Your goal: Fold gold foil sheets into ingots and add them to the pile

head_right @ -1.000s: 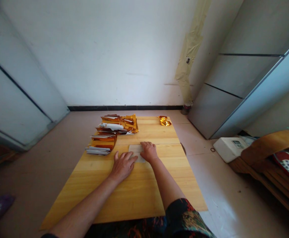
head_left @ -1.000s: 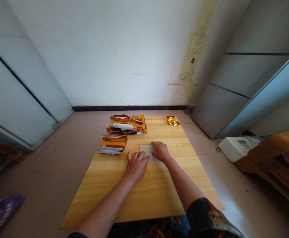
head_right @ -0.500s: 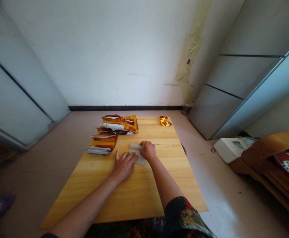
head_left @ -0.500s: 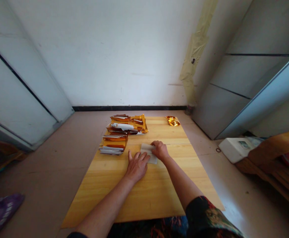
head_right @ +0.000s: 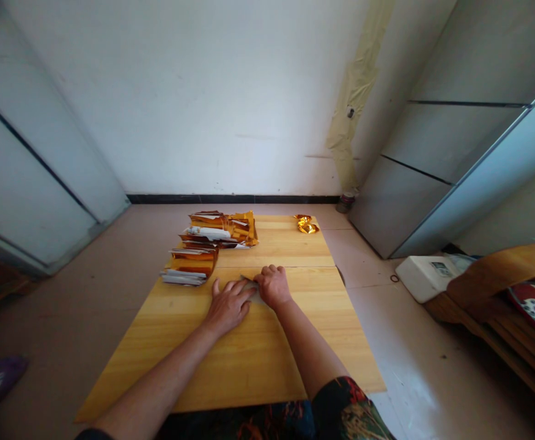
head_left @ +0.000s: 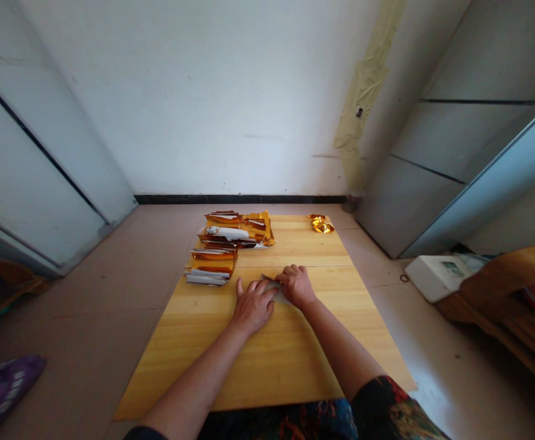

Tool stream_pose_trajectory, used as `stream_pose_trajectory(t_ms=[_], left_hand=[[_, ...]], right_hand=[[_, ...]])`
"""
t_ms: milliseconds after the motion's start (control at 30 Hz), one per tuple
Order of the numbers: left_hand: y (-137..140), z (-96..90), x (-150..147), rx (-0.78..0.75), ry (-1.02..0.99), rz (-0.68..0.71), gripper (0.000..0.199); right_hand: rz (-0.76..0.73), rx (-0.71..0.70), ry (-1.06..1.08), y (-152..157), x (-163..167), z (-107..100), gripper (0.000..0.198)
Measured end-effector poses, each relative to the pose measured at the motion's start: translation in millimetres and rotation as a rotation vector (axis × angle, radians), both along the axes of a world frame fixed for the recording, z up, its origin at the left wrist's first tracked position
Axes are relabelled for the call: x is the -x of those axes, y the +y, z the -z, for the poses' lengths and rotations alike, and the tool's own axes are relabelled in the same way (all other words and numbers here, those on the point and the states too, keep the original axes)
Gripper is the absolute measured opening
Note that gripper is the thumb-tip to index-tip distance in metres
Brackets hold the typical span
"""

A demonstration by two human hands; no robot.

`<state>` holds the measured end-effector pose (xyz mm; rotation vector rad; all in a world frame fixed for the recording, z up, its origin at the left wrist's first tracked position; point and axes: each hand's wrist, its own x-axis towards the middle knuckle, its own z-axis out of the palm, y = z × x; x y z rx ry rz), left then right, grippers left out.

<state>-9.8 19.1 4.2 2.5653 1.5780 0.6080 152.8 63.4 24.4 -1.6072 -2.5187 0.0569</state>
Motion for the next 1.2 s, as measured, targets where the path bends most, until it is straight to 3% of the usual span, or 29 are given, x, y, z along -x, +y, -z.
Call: stream_pose_trajectory(t_ms=[333, 600, 833, 1200], left_hand=[[-3.5, 4.2, 5.3, -0.079, 0.013, 0.012, 0.031], [-2.1, 10.7, 7.0, -0.119, 0.051, 0.008, 0.058], [-2.8, 7.2, 4.4, -0.008, 0.088, -0.041, 0.040], [-2.2, -2.8, 3.9, -0.021, 0.090, -0.038, 0.033]], right_hand=[[-0.033, 0.000, -0.086, -16.5, -1.8, 8.4, 0.029], [-0.046, -0.046, -0.117, -16.7, -1.1, 12.0, 0.027], [-0.063, -0.079, -0.087, -17.1, -1.2, 13.3, 0.022], [-0.140, -0.206, 0.091, -37.6, -34.0, 24.6, 0.023]])
